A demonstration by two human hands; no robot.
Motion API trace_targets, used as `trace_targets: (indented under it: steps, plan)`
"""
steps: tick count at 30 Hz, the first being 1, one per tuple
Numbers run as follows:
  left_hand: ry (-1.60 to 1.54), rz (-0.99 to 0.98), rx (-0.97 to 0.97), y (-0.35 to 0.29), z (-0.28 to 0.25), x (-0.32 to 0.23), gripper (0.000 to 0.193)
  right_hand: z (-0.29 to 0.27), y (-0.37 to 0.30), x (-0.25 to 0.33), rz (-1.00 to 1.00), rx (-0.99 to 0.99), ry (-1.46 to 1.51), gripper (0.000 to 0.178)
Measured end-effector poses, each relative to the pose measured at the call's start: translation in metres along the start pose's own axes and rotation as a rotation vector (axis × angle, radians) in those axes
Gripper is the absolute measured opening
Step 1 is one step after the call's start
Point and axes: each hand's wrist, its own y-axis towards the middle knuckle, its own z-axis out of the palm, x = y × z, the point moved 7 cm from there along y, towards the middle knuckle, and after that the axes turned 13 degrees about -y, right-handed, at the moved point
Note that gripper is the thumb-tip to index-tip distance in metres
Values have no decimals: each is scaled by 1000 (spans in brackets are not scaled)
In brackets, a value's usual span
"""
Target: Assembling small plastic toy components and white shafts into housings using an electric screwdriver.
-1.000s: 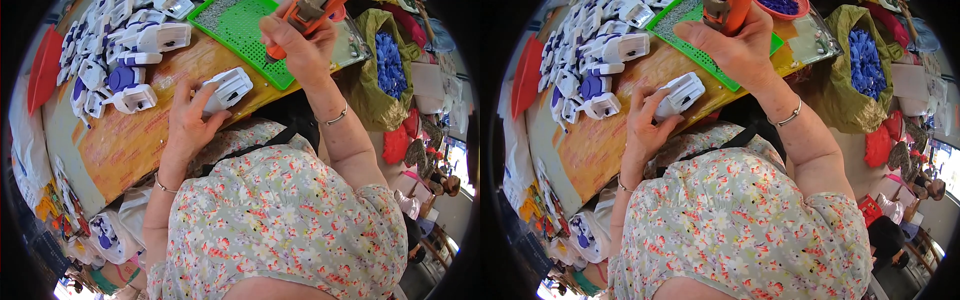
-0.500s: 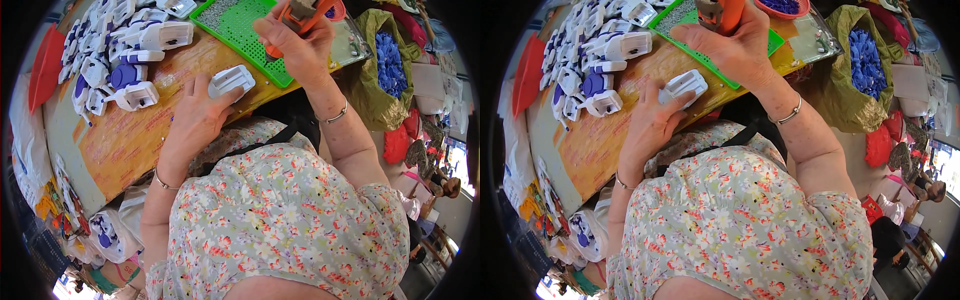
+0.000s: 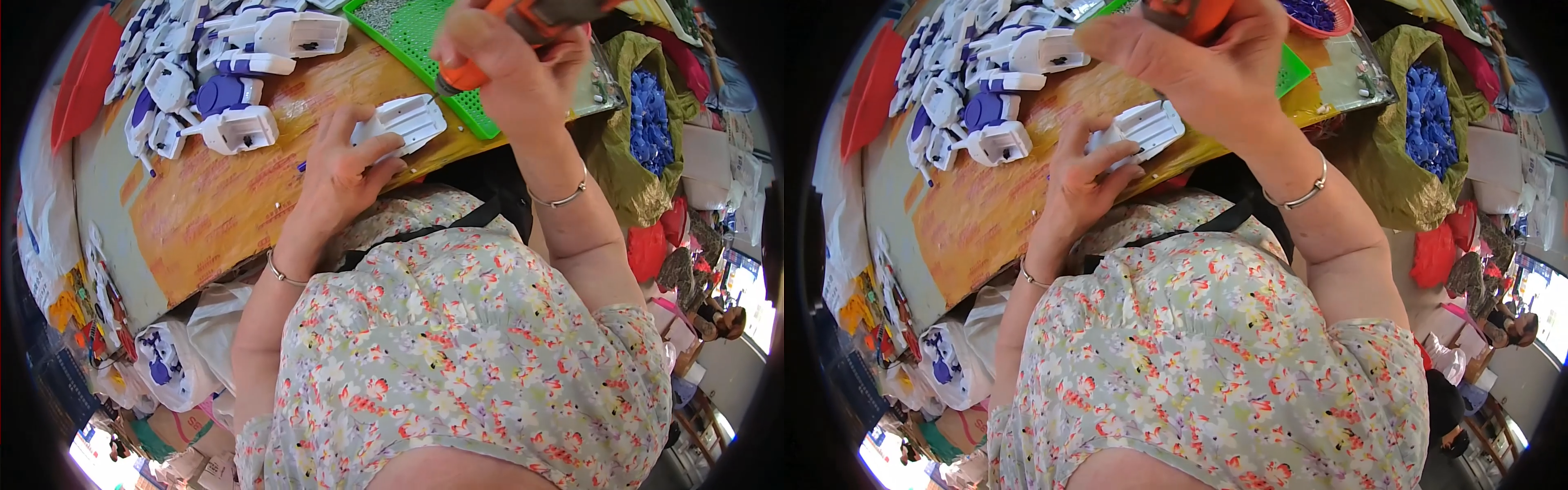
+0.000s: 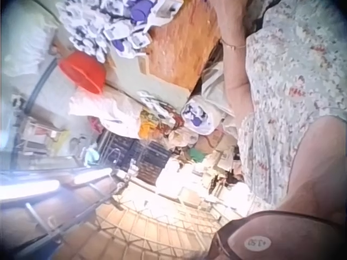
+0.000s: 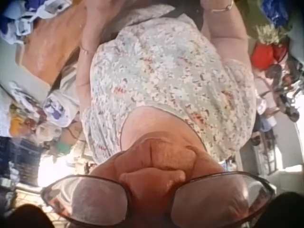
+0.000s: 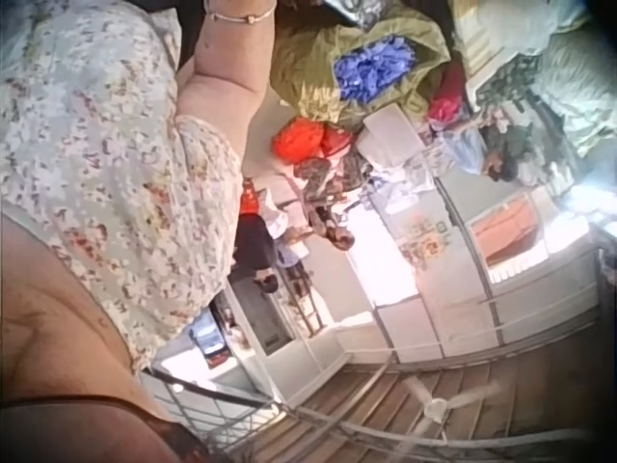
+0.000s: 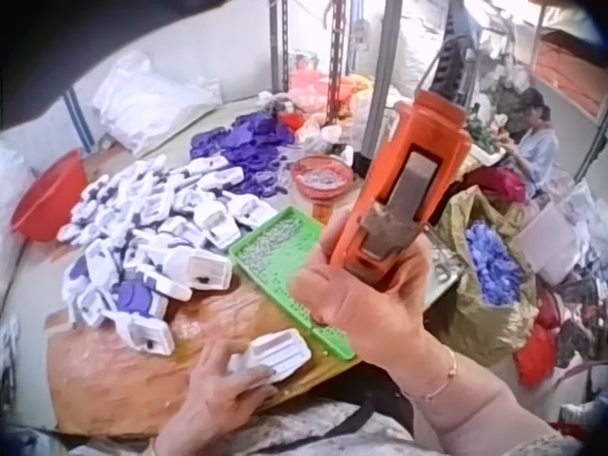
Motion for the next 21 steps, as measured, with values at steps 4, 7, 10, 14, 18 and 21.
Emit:
trace_targets:
  steps: [4, 7, 10, 14, 18, 21]
  plan:
    - [-16, 12, -8, 0, 1, 2, 32, 21, -1, -13, -102, 51, 180, 26]
    - [-9, 29, -15, 0, 1, 2, 31, 28, -4, -25, -53, 39, 113, 24]
    - [-3, 39, -11, 1, 1, 0, 32, 32, 10, -46, -354, 103, 106, 22]
    - [8, 34, -8, 0, 1, 2, 32, 41, 5, -33, -576, 189, 211, 20]
    - [-2, 22, -4, 1, 1, 1, 32, 40, -1, -29, -657, 202, 198, 19]
    - [4, 11, 2, 1, 1, 0, 32, 36, 1, -53, 8, 34, 63, 18]
